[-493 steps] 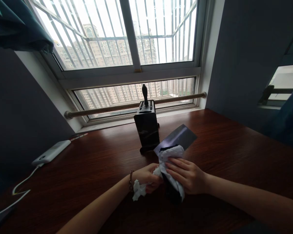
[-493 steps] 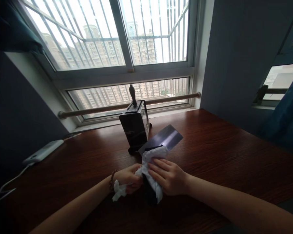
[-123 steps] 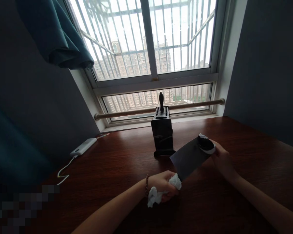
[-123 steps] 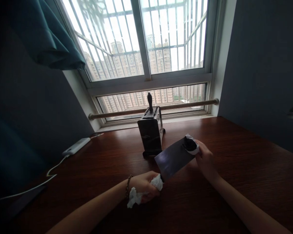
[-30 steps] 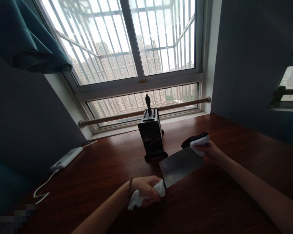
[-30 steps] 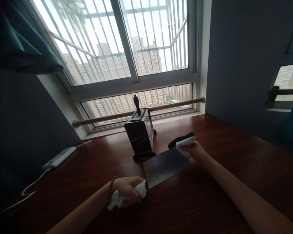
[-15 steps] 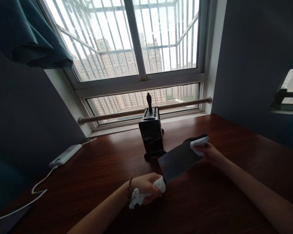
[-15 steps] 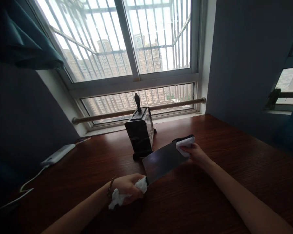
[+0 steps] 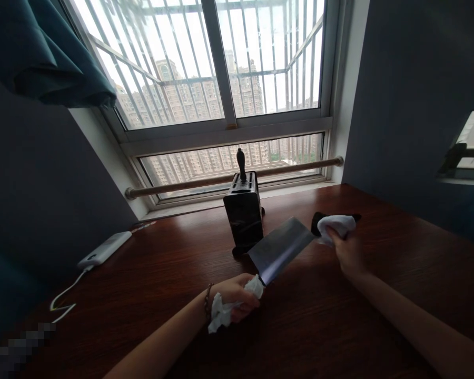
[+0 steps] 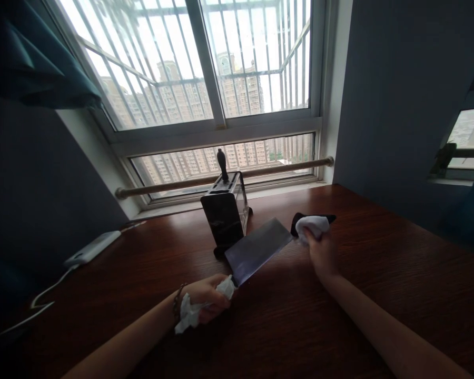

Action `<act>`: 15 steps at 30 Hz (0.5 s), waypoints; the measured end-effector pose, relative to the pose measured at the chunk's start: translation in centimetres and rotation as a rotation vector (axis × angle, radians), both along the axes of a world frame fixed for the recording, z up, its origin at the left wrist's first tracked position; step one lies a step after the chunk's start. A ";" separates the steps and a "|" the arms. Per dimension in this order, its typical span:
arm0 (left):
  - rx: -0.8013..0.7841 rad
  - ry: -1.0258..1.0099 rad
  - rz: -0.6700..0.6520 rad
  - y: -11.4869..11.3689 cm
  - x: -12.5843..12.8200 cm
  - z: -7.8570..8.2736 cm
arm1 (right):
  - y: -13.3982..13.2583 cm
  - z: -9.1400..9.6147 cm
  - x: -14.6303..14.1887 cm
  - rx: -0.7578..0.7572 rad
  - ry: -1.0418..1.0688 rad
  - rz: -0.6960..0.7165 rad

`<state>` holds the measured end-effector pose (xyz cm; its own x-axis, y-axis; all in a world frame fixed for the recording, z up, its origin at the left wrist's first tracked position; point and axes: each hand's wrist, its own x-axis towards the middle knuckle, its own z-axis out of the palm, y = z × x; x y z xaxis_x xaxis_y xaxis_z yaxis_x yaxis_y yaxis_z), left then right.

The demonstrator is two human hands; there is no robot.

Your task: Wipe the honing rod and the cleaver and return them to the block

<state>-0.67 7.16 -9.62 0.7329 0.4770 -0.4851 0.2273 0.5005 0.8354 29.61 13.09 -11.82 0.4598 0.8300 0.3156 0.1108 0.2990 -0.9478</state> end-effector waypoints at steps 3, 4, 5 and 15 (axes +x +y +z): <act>-0.004 0.012 0.003 0.1 0.0 0.2 | -1.9 0.7 -0.9 0.136 -0.369 0.171; -0.004 0.018 0.003 0.1 0.1 0.2 | -2.6 0.9 -1.6 0.196 -0.464 0.304; -0.003 0.022 0.004 0.1 0.1 0.3 | -3.4 1.0 -2.4 0.282 -0.634 0.453; 0.034 0.023 -0.025 -0.1 0.0 0.1 | -6.8 0.6 -6.7 0.532 -1.312 0.581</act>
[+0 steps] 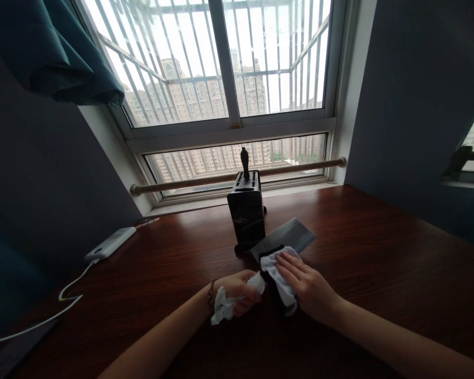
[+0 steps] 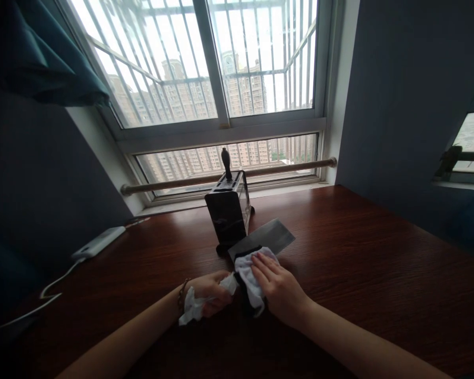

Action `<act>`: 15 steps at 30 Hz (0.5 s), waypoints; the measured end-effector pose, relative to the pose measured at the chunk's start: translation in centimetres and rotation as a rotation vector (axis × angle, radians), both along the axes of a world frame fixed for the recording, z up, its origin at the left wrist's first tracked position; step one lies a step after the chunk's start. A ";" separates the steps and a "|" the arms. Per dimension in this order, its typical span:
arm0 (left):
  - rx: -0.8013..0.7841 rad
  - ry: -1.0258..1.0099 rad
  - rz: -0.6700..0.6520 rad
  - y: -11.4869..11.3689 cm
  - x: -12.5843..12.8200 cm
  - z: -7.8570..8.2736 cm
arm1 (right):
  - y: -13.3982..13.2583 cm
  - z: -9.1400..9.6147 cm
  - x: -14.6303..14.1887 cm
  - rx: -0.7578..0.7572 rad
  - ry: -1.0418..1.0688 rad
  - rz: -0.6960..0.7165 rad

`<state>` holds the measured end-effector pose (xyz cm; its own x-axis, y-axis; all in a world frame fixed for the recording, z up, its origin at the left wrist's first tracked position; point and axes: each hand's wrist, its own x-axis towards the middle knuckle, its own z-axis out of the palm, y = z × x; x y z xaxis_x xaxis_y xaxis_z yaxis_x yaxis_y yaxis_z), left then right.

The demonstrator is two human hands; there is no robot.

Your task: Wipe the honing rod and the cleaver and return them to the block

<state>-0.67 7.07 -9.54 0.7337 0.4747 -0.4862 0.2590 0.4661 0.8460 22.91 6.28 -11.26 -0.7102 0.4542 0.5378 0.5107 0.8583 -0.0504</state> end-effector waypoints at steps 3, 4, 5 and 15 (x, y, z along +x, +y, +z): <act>0.000 0.016 -0.015 0.0 0.1 0.0 | 0.0 -0.3 -0.1 0.006 0.039 -0.109; 0.013 0.027 -0.008 0.0 0.2 0.0 | -0.1 -0.3 -0.3 0.003 0.021 -0.058; 0.030 0.042 0.003 -0.1 0.2 0.0 | -0.2 -0.2 -0.4 -0.001 -0.003 0.012; 0.229 0.222 -0.055 -1.0 1.3 0.4 | -0.8 0.4 -1.1 0.035 -0.090 0.079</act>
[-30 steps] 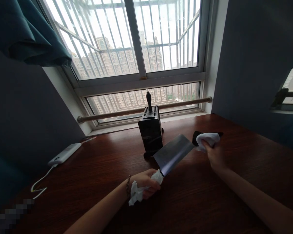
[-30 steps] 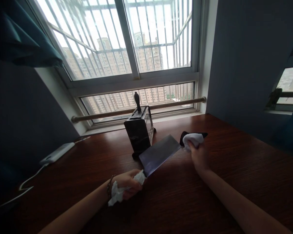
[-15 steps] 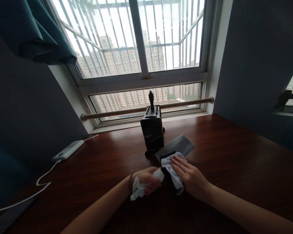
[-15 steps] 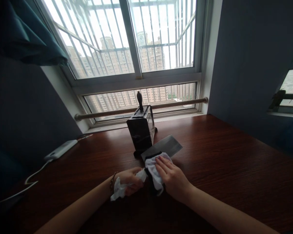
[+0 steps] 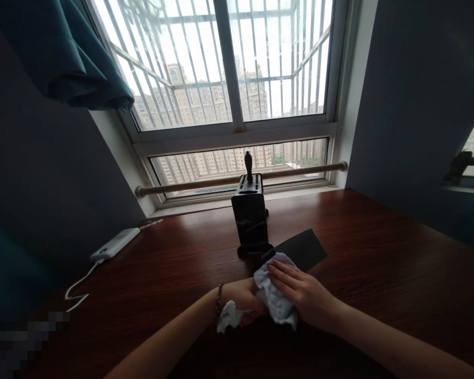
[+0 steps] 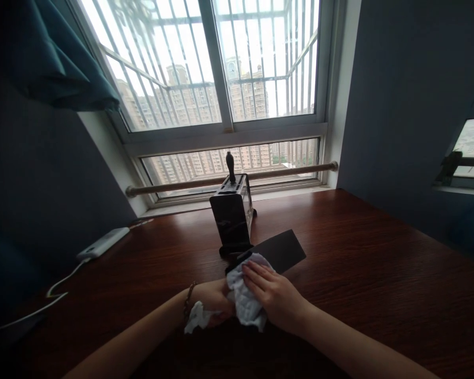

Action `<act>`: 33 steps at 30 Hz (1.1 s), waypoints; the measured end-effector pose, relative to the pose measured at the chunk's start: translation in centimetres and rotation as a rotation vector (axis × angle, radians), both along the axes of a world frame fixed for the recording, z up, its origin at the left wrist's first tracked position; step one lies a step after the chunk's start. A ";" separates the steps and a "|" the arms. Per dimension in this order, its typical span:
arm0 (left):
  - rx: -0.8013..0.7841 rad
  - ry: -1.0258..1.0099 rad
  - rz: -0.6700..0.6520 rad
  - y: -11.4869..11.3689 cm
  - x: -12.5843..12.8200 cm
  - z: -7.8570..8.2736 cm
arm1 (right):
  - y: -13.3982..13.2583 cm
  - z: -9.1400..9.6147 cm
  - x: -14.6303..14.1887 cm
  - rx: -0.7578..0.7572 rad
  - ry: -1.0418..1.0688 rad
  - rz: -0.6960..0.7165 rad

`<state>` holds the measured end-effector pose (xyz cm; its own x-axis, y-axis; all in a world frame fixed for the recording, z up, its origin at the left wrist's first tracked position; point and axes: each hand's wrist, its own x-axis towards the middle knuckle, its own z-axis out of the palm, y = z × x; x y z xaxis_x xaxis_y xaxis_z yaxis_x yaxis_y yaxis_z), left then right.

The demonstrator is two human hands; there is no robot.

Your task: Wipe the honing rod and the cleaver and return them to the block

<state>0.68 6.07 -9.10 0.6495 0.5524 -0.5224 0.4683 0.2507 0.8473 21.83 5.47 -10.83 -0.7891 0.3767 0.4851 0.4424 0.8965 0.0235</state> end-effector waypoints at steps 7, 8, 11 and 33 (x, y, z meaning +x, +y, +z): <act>-0.012 -0.040 -0.016 0.5 -0.3 -0.3 | 2.5 -1.2 1.7 -0.127 0.270 -0.252; 0.005 -0.023 -0.018 0.6 -0.4 -0.2 | 3.2 -1.3 2.3 -0.211 0.379 -0.298; 0.203 0.120 -0.012 0.6 -0.7 0.4 | 4.8 -1.0 3.8 -0.635 0.822 -0.312; 1.199 0.980 0.244 -0.6 0.8 1.0 | 5.7 -0.5 4.6 -1.341 1.735 -0.149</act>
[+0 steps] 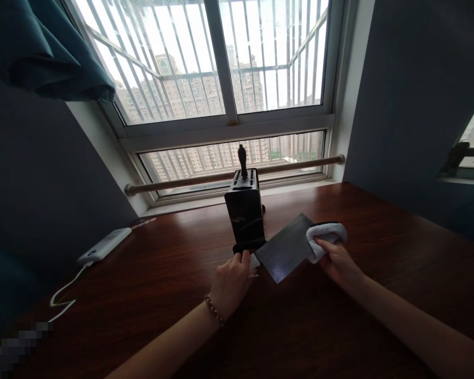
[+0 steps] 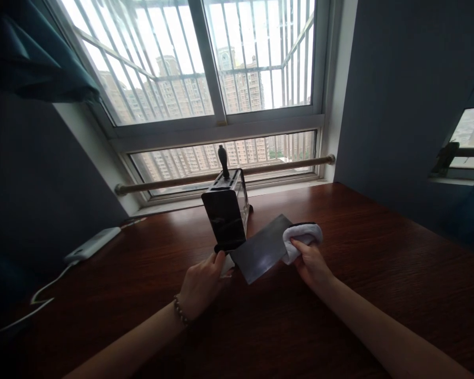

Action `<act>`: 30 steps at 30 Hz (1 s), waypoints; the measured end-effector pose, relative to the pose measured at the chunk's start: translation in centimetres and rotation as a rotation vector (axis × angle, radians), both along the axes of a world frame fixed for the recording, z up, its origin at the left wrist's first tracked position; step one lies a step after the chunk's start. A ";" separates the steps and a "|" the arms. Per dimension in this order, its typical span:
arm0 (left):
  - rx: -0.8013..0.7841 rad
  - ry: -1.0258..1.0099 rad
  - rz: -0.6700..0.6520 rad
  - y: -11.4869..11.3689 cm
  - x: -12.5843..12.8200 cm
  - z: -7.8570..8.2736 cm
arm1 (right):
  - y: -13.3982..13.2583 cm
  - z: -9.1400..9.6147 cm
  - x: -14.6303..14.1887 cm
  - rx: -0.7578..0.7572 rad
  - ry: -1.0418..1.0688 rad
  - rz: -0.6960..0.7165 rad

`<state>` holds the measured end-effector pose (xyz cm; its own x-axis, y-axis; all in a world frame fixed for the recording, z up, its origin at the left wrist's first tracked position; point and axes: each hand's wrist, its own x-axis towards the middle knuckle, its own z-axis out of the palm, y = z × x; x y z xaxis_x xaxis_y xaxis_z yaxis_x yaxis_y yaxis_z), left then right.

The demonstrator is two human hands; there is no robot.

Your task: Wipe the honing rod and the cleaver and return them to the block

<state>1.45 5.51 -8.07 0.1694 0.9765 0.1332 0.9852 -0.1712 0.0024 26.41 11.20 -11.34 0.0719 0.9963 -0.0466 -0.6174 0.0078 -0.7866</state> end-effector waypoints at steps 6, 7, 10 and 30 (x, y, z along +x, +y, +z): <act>-0.226 -0.371 -0.142 0.8 -1.5 0.8 | 0.2 -0.1 0.3 -0.045 0.019 -0.034; -0.301 -0.472 -0.176 1.1 -1.9 1.0 | 0.2 -0.1 0.3 -0.053 0.033 -0.033; -0.617 -0.901 -0.152 1.9 -2.9 1.2 | 0.4 0.0 0.4 -0.080 0.061 -0.065; -1.413 -1.691 -0.123 0.0 -0.1 -1.4 | 3.1 -1.6 2.0 0.021 -0.327 -0.173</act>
<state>1.37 5.54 -9.51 0.7429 0.5362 -0.4008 -0.0846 0.6691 0.7383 28.40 14.29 -12.94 0.2471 0.9686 0.0272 -0.3211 0.1084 -0.9408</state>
